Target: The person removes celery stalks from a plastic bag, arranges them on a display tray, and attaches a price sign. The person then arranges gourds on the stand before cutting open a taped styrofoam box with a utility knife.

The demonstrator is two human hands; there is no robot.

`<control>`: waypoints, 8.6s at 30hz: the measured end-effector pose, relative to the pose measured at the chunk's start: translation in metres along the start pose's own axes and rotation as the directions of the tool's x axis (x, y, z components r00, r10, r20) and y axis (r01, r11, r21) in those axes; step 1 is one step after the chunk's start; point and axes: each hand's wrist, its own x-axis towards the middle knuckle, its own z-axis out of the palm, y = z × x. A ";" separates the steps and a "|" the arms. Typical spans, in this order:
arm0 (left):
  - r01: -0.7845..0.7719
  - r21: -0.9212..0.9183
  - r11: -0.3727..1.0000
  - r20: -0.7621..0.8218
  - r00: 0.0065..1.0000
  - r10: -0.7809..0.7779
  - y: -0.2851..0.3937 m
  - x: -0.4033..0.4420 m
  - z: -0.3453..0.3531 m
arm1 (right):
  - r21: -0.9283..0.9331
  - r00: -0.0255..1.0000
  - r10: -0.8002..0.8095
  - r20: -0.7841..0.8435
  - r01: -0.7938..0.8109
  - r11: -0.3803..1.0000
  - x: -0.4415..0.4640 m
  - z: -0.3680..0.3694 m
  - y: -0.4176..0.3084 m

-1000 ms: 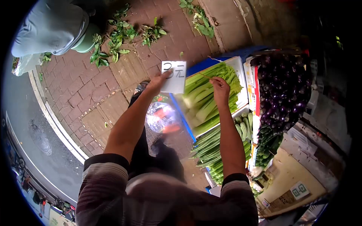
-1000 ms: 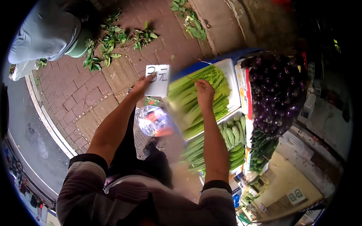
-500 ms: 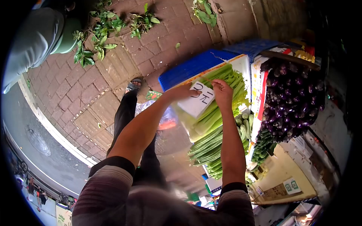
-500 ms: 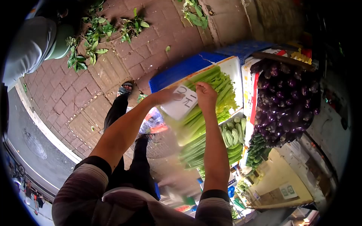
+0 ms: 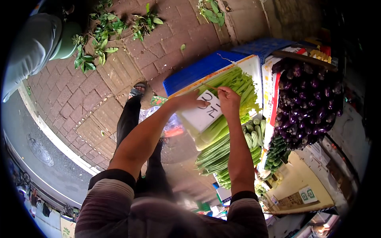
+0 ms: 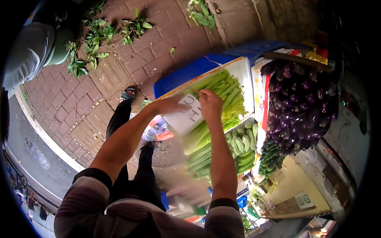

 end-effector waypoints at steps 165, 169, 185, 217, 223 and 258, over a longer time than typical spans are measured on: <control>0.782 0.282 0.556 -0.547 0.607 -0.577 -0.002 -0.219 0.006 | 0.351 0.826 0.562 0.042 -0.539 0.766 -0.466 -0.016 0.223; 0.762 0.280 0.584 -0.220 0.643 -0.733 -0.030 -0.261 0.085 | 0.539 0.782 0.623 -0.016 -0.518 0.664 -0.609 0.045 0.266; 0.175 0.918 0.355 0.159 0.656 -0.738 -0.087 -0.215 0.515 | 0.769 0.021 0.777 0.629 -0.161 -0.618 -1.009 0.332 0.238; 0.160 0.879 0.449 -0.264 0.948 0.180 -0.184 -0.072 0.651 | 0.759 0.770 0.613 -0.175 -0.291 0.582 -0.766 0.029 0.573; 0.270 0.894 0.358 -0.351 0.918 0.182 -0.187 -0.025 0.657 | 0.647 0.788 0.552 -0.273 -0.274 0.712 -0.618 -0.026 0.580; 0.265 0.838 0.477 -0.393 0.899 0.191 -0.095 -0.008 0.427 | 0.466 0.816 0.564 -0.125 -0.454 0.759 -0.370 -0.047 0.400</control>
